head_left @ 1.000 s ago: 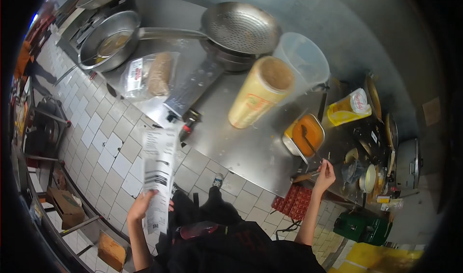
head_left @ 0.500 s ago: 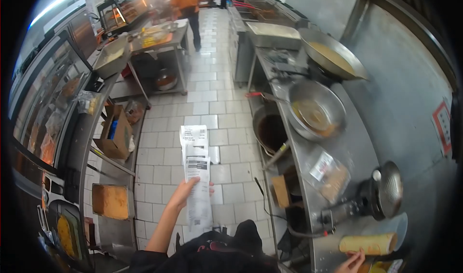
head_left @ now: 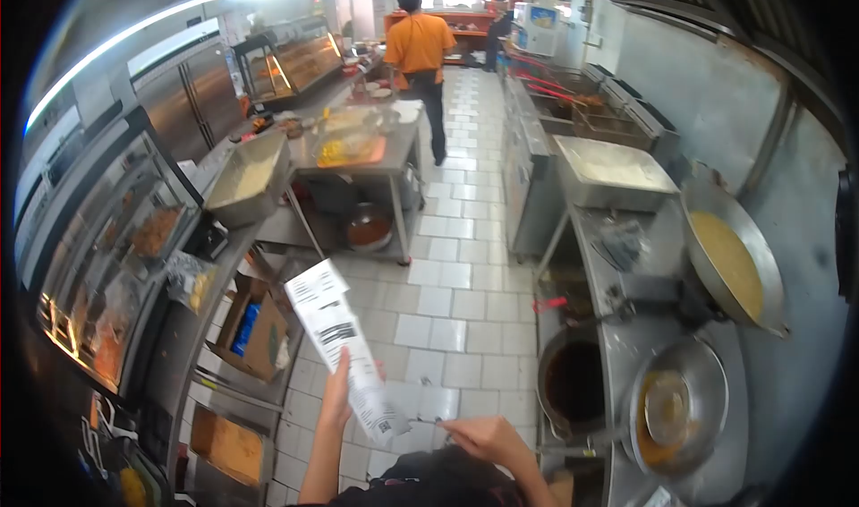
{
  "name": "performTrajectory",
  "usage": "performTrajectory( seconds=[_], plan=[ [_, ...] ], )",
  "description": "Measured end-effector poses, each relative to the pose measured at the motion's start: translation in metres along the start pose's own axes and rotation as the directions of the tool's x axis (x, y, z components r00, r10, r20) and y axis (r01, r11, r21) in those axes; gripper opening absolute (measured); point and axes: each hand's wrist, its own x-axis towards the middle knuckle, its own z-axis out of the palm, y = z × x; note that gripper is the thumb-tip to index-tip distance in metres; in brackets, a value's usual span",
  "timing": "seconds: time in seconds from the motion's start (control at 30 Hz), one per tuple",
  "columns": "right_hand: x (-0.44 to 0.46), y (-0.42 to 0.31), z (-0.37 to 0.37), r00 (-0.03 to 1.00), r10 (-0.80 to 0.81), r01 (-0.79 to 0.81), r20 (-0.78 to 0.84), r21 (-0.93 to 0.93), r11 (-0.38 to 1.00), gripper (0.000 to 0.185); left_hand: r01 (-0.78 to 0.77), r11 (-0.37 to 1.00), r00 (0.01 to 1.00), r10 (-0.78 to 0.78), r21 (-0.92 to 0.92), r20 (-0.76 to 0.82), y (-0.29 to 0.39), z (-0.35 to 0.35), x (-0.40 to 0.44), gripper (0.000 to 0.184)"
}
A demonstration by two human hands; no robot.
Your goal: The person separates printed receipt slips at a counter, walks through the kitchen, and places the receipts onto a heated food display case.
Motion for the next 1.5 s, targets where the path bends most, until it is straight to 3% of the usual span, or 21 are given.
performTrajectory(
  seconds=[0.1,0.23,0.37,0.4,0.5,0.6,0.7,0.77,0.83,0.87,0.93,1.0,1.03,1.1,1.17,1.23,1.3,1.33,1.4,1.43,1.5],
  plan=[
    [0.145,0.06,-0.015,0.986,-0.127,0.135,-0.109,0.073,0.988,0.021,-0.193,0.979,0.933,0.164,-0.06,-0.321,0.042,-0.033,0.046,0.048],
    [0.286,0.137,-0.024,0.945,-0.208,0.257,-0.251,0.179,0.95,0.017,-0.299,0.954,0.78,0.226,-0.031,-0.583,0.054,-0.106,0.099,0.046],
    [0.371,0.237,-0.019,0.996,-0.089,0.09,-0.012,0.196,0.977,0.014,-0.372,0.928,0.669,0.285,0.023,-0.686,0.049,-0.137,0.185,0.037],
    [0.386,0.272,-0.017,0.995,-0.053,0.045,0.081,0.093,0.995,0.014,-0.389,0.921,0.637,0.292,0.029,-0.713,0.052,-0.143,0.216,0.036],
    [0.413,0.383,-0.021,0.935,0.153,-0.092,0.319,-0.198,0.976,0.015,-0.332,0.943,0.722,0.267,0.018,-0.638,0.092,-0.09,0.341,0.037],
    [0.44,0.452,-0.075,0.938,0.228,-0.214,0.261,-0.081,0.973,0.016,-0.259,0.964,0.882,0.213,-0.054,-0.42,0.131,-0.009,0.487,0.036],
    [0.472,0.505,-0.136,0.854,0.521,-0.521,-0.008,-0.017,0.854,0.015,-0.125,0.989,0.992,0.123,-0.074,-0.028,0.162,0.095,0.625,0.034],
    [0.49,0.556,-0.164,0.749,0.645,-0.656,-0.152,-0.041,0.753,0.016,-0.101,0.991,0.99,0.108,-0.083,0.086,0.18,0.168,0.695,0.03],
    [0.518,0.601,-0.187,0.652,0.726,-0.75,-0.22,-0.044,0.66,0.016,-0.178,0.984,0.97,0.172,0.016,0.172,0.191,0.215,0.768,0.029],
    [0.526,0.634,-0.191,0.649,0.73,-0.754,-0.213,-0.054,0.654,0.016,-0.163,0.986,0.969,0.165,-0.027,0.185,0.198,0.235,0.799,0.028],
    [0.533,0.714,-0.189,0.742,0.636,-0.67,-0.212,-0.239,0.703,0.018,-0.169,0.983,0.979,0.176,-0.07,0.105,0.2,0.257,0.859,0.028],
    [0.567,0.774,-0.196,0.633,0.771,-0.725,0.069,-0.294,0.623,0.025,-0.225,0.964,0.973,0.215,-0.142,-0.083,0.213,0.284,0.908,0.027],
    [0.594,0.796,-0.197,0.563,0.798,-0.742,0.214,-0.294,0.602,0.026,-0.222,0.964,0.973,0.21,-0.144,-0.097,0.216,0.286,0.937,0.027],
    [0.664,0.843,-0.198,0.627,0.715,-0.651,0.31,-0.295,0.699,0.03,-0.17,0.917,0.973,0.098,-0.362,-0.209,0.221,0.263,0.982,0.024],
    [0.749,0.877,-0.198,0.749,0.602,-0.517,0.277,-0.323,0.792,0.032,-0.226,0.885,0.961,0.135,-0.406,-0.24,0.245,0.239,1.006,0.023],
    [0.847,0.897,-0.202,0.828,0.486,-0.426,0.281,-0.249,0.87,0.032,-0.411,0.801,0.868,0.197,-0.436,-0.457,0.257,0.21,1.035,0.028],
    [0.936,0.915,-0.206,0.832,0.425,-0.412,0.357,-0.115,0.904,0.032,-0.568,0.759,0.701,0.245,-0.317,-0.67,0.267,0.198,1.056,0.033],
    [0.969,0.931,-0.202,0.827,0.411,-0.397,0.383,-0.117,0.91,0.032,-0.579,0.752,0.682,0.237,-0.314,-0.692,0.269,0.195,1.067,0.033],
    [1.03,0.969,-0.195,0.846,0.343,-0.327,0.407,-0.111,0.938,0.033,-0.733,0.662,0.47,0.324,-0.158,-0.821,0.268,0.192,1.098,0.034],
    [1.054,0.989,-0.192,0.846,0.335,-0.319,0.414,-0.111,0.941,0.033,-0.737,0.658,0.461,0.323,-0.155,-0.826,0.267,0.193,1.119,0.034],
    [1.102,1.028,-0.184,0.818,0.338,-0.284,0.466,-0.183,0.941,0.035,-0.796,0.602,0.286,0.288,-0.059,-0.914,0.272,0.197,1.162,0.033]
  ],
)
